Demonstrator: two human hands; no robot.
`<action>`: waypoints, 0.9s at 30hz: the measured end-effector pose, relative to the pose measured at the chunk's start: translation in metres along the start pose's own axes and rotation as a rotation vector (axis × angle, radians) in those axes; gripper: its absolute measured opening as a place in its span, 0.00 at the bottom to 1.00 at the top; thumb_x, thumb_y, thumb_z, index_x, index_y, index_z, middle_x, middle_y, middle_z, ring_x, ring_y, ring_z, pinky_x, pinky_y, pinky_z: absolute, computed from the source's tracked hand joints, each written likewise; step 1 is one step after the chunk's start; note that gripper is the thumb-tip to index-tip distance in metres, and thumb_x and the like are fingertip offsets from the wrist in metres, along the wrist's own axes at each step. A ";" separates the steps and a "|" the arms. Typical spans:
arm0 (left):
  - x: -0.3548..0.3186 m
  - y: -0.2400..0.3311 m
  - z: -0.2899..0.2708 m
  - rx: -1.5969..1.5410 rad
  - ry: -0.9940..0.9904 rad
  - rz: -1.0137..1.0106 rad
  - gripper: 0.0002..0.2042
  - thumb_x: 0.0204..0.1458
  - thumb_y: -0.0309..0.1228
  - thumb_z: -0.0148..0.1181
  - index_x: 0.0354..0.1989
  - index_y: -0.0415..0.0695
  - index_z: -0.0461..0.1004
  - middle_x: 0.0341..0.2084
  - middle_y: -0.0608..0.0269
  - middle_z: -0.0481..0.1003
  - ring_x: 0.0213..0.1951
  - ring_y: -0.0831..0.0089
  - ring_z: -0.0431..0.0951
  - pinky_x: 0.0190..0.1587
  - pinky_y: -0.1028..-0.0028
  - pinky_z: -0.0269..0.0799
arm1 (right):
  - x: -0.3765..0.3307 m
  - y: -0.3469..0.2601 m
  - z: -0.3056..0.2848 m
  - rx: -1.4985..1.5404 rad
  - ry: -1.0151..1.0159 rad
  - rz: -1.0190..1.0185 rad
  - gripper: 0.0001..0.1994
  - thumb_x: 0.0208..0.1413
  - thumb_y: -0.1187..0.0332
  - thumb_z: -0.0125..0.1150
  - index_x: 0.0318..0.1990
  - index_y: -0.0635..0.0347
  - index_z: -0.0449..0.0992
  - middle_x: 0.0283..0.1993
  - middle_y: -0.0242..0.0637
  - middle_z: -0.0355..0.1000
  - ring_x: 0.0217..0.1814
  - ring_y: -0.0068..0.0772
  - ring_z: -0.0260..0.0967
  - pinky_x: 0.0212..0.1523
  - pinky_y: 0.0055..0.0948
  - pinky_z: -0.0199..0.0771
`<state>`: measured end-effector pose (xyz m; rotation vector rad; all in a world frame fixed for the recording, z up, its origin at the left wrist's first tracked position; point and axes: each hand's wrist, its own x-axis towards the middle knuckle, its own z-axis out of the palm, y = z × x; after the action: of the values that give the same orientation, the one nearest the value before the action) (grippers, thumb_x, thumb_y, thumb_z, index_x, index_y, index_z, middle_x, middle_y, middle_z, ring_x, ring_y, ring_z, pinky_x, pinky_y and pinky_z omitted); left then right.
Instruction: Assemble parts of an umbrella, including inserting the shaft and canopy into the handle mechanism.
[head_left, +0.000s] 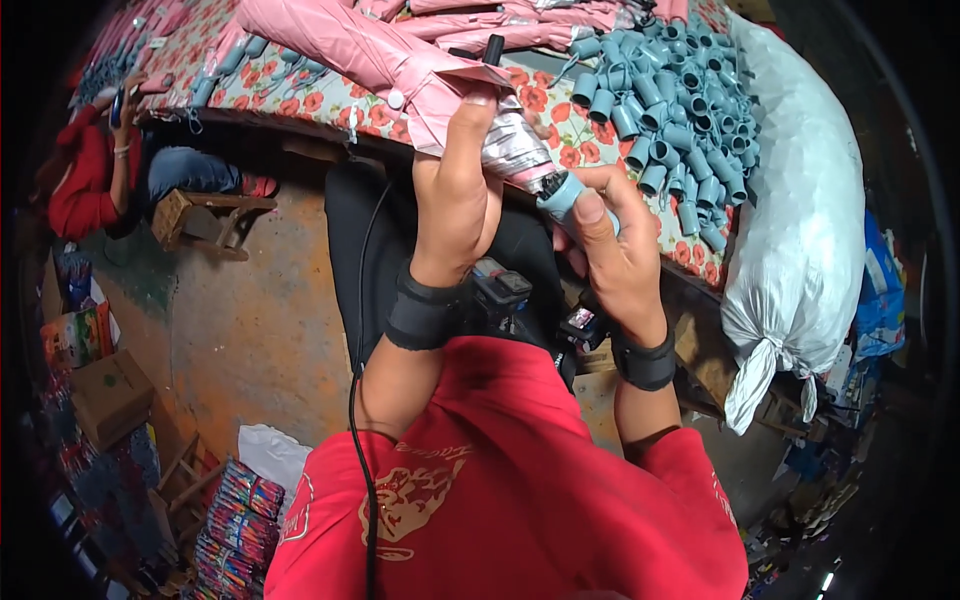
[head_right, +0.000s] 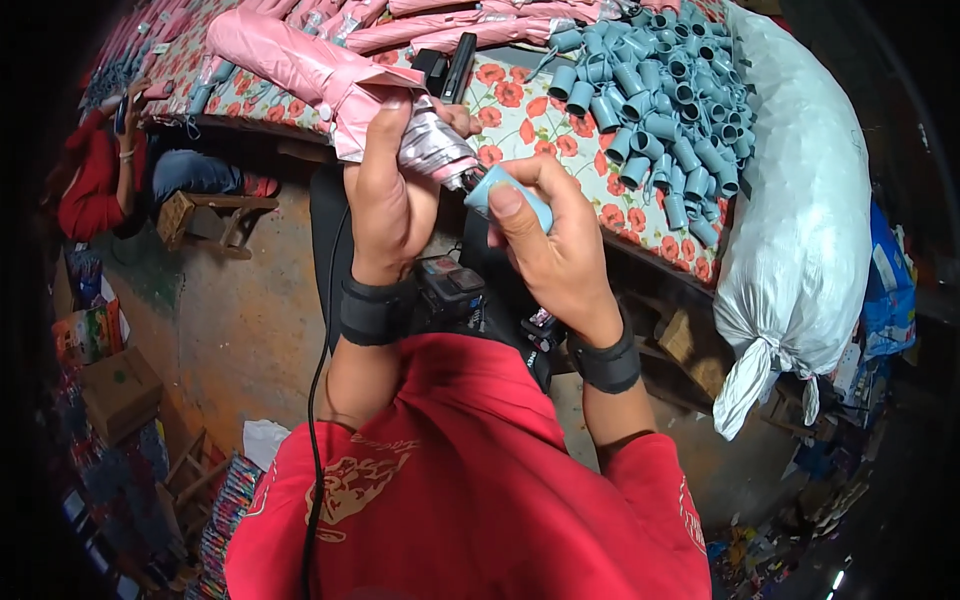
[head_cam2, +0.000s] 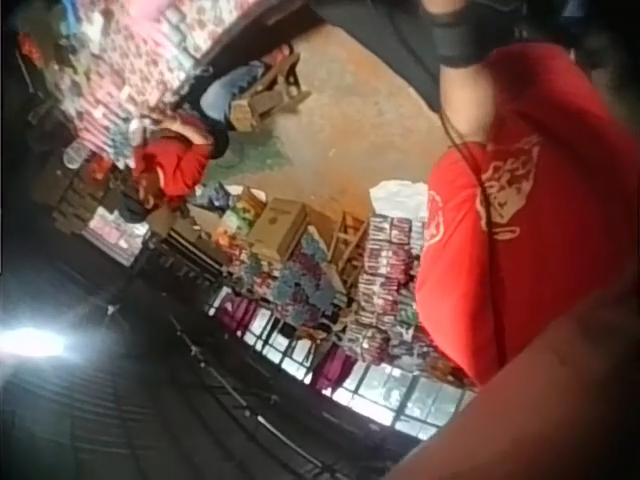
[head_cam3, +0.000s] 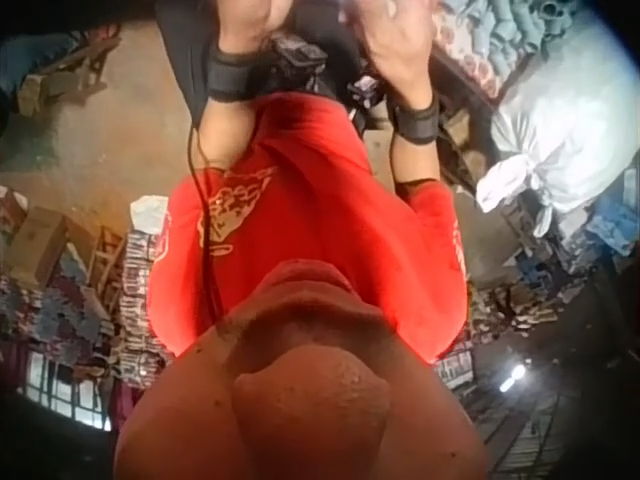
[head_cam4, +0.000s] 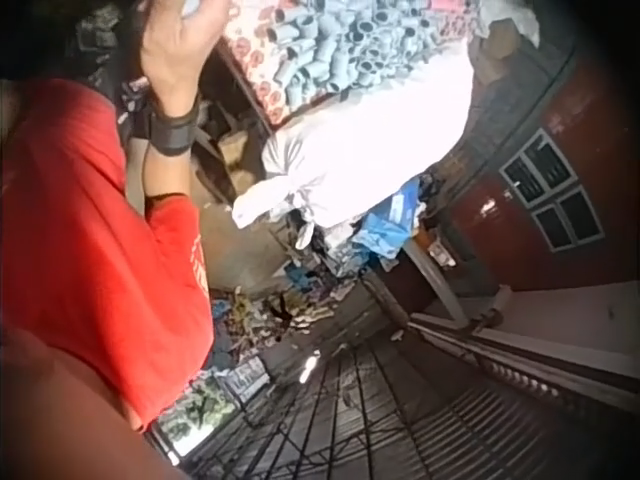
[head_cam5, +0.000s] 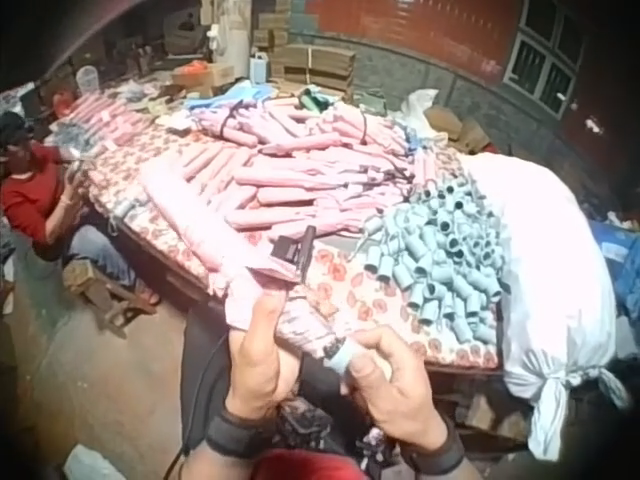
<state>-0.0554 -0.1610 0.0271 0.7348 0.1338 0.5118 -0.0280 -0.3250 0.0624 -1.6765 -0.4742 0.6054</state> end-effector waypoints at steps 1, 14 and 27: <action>0.001 0.001 -0.001 -0.030 -0.030 0.010 0.17 0.70 0.40 0.48 0.47 0.36 0.74 0.39 0.50 0.78 0.46 0.63 0.77 0.55 0.66 0.72 | 0.002 0.003 0.006 0.015 0.033 -0.045 0.17 0.73 0.54 0.50 0.50 0.61 0.71 0.33 0.33 0.71 0.27 0.19 0.64 0.28 0.19 0.63; 0.012 -0.008 -0.028 -0.093 -0.022 0.170 0.14 0.68 0.37 0.44 0.34 0.41 0.70 0.28 0.58 0.72 0.35 0.70 0.70 0.47 0.70 0.70 | 0.007 0.006 0.042 0.020 0.088 -0.085 0.14 0.73 0.58 0.52 0.48 0.63 0.69 0.34 0.35 0.71 0.29 0.21 0.66 0.32 0.22 0.68; -0.008 -0.009 -0.017 0.126 0.153 0.154 0.09 0.66 0.32 0.49 0.42 0.40 0.73 0.34 0.60 0.77 0.32 0.76 0.73 0.36 0.81 0.68 | 0.028 -0.009 0.052 0.040 0.015 -0.021 0.12 0.74 0.61 0.50 0.44 0.61 0.70 0.32 0.34 0.70 0.29 0.20 0.65 0.32 0.22 0.68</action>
<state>-0.0637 -0.1598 0.0082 0.8332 0.2555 0.7120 -0.0389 -0.2666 0.0605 -1.6347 -0.4657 0.5834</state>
